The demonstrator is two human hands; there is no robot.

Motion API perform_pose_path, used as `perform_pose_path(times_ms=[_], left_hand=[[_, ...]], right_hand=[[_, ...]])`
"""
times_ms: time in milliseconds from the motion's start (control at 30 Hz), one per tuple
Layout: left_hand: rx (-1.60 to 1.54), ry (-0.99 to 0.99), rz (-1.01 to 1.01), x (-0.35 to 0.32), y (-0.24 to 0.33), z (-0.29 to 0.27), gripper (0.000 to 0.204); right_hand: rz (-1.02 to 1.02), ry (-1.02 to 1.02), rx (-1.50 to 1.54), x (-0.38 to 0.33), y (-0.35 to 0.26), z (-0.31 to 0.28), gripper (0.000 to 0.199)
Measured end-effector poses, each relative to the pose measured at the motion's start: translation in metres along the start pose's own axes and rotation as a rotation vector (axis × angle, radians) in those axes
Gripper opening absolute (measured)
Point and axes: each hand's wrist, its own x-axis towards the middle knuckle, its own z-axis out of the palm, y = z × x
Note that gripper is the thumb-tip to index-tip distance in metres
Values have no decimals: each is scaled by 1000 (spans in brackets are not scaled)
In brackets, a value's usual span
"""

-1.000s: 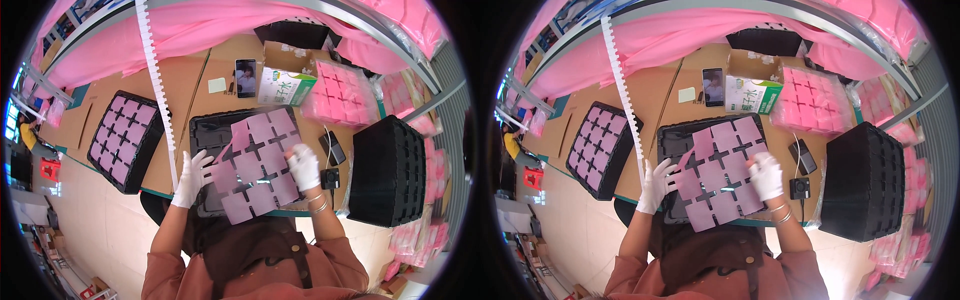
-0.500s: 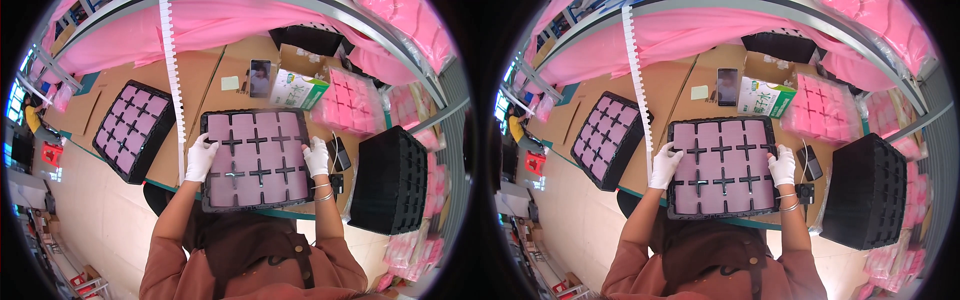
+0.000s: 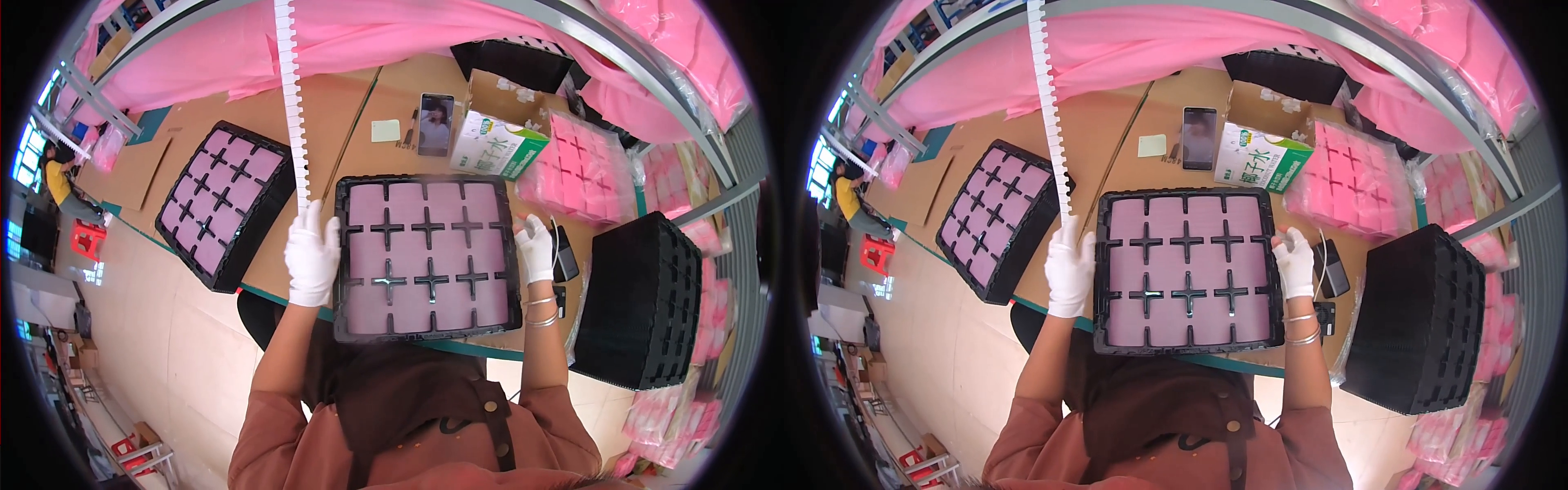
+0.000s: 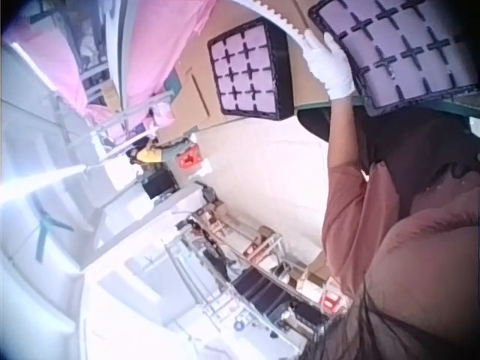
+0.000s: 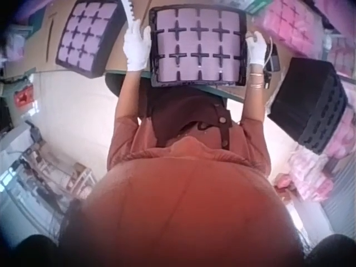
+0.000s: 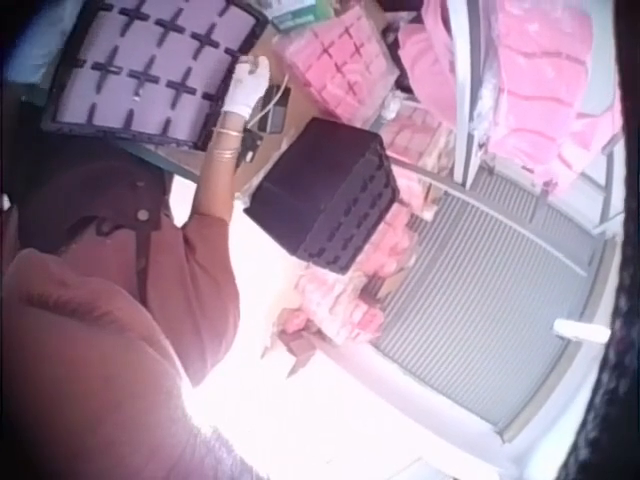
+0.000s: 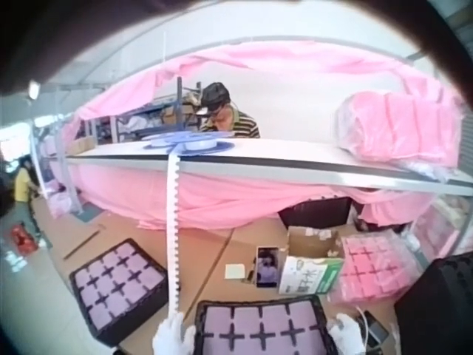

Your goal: The person assembles black plastic trays by hand, inserting pink foam inserts and small white plastic components into them.

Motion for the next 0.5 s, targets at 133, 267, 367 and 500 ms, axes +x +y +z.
perform_pose_path(times_ms=[133,267,367,500], left_hand=[[37,-276,600,-9,37,26,55],[119,-409,637,2,41,66,66],[169,-453,606,12,16,55,73],[378,-360,659,11,-7,27,65]], right_hand=[[169,-390,665,16,-52,41,33],[381,-550,1014,74,16,78,27],[546,-411,1052,92,18,53,26],[363,-351,753,63,5,28,18]])
